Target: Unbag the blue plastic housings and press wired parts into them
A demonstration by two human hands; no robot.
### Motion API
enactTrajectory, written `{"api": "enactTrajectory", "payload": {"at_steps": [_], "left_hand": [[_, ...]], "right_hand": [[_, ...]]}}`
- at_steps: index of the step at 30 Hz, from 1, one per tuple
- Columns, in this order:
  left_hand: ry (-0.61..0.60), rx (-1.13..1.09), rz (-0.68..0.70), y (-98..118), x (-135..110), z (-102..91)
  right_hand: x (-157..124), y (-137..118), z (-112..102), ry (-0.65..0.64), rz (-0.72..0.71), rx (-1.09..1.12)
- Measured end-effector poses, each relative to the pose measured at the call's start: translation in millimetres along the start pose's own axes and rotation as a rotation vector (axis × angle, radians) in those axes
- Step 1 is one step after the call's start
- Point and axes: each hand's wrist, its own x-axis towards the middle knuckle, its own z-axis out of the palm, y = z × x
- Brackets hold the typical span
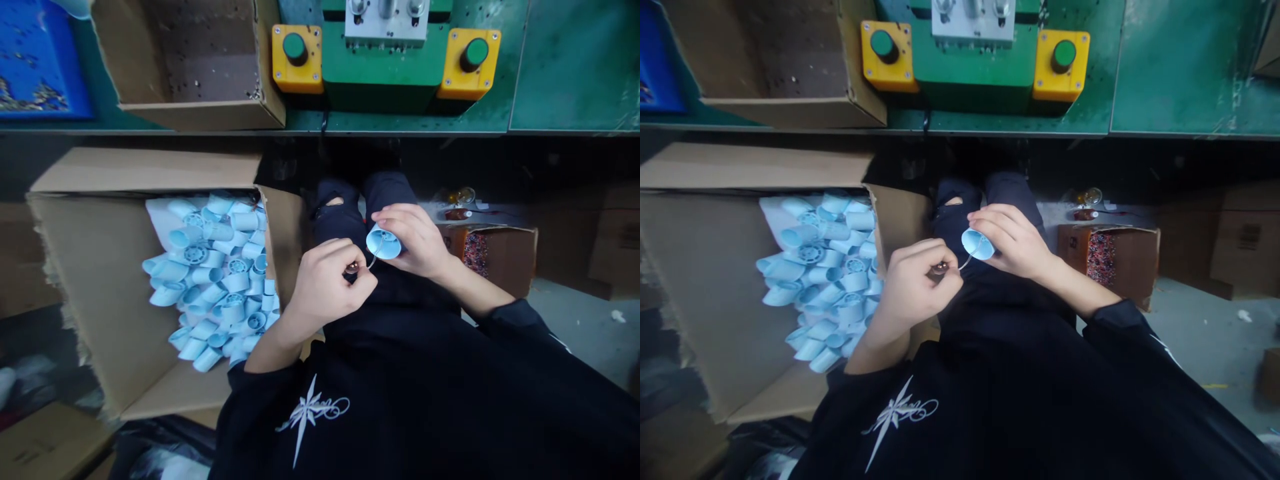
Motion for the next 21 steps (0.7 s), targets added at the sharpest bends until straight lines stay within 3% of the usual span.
{"api": "enactTrajectory", "payload": {"at_steps": [4, 13, 15, 21], "left_hand": [[0.034, 0.007, -0.034, -1, 0, 3.0], [0.311, 0.153, 0.070, -14, -3, 26.9], [0.294, 0.062, 0.070, -17, -4, 29.5], [0.069, -0.210, 0.031, -22, -7, 27.8]], "right_hand": [[0, 1, 2, -0.013, -0.002, 0.026], [-2, -1, 6, -0.008, -0.033, -0.038], [-3, 0, 7, -0.007, -0.033, -0.066], [-5, 3, 9, -0.023, -0.024, -0.086]]}}
